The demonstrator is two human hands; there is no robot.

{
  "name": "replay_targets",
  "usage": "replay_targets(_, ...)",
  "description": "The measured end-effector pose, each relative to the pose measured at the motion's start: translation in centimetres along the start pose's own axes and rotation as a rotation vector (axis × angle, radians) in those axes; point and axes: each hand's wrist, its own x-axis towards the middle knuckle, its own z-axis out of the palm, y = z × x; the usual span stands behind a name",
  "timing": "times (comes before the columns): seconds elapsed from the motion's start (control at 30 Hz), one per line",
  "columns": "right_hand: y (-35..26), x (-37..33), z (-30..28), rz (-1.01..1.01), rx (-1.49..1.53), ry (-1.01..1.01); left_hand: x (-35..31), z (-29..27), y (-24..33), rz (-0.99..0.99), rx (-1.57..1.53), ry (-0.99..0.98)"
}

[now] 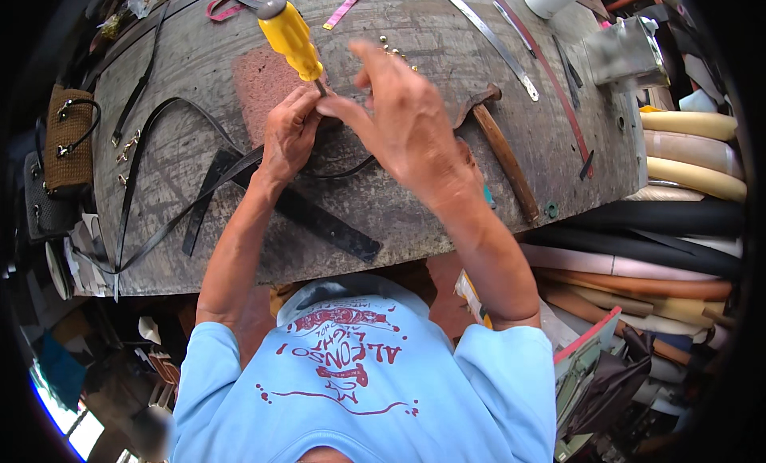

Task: Assemble a leather strap by attaching hardware like hooks and rivets using hand tools.

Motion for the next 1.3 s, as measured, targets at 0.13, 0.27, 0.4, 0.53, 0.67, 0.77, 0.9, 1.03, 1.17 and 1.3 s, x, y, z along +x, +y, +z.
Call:
replay_targets(0.13,3.9,-2.8,5.2,-0.043,-0.050,-0.051,0.4,0.1,0.7,-0.091,-0.126,0.013)
replay_targets(0.27,5.6,-2.8,7.1,-0.107,-0.099,0.026,0.2,0.2,0.5,-0.042,-0.097,0.027)
replay_targets(0.4,5.9,-2.5,7.0,-0.155,-0.090,0.051,0.2,0.2,0.6,-0.074,-0.132,0.027)
replay_targets(0.53,6.4,-2.6,6.8,-0.162,-0.086,0.053,0.5,0.2,0.4,-0.095,-0.167,0.018)
replay_targets(0.67,6.1,-3.0,4.8,-0.130,-0.111,0.093,0.5,0.1,0.4,-0.089,-0.108,-0.013)
replay_targets(0.77,7.6,-5.2,0.3,0.088,-0.330,0.251,0.0,0.1,0.0,-0.098,-0.093,-0.008)
replay_targets(0.9,12.9,-11.0,-5.4,0.436,-0.530,-0.021,0.2,0.3,0.2,-0.048,-0.098,-0.006)
replay_targets(1.03,15.3,-12.4,-6.0,0.304,-0.459,-0.063,0.2,0.2,0.0,-0.029,-0.082,0.005)
replay_targets(1.17,12.8,-11.7,-6.8,0.345,-0.384,-0.015,0.2,0.3,-0.2,-0.017,-0.051,-0.026)
replay_targets(1.3,5.2,-8.0,-10.0,0.186,-0.205,0.127,0.1,0.7,-0.3,0.133,0.033,0.001)
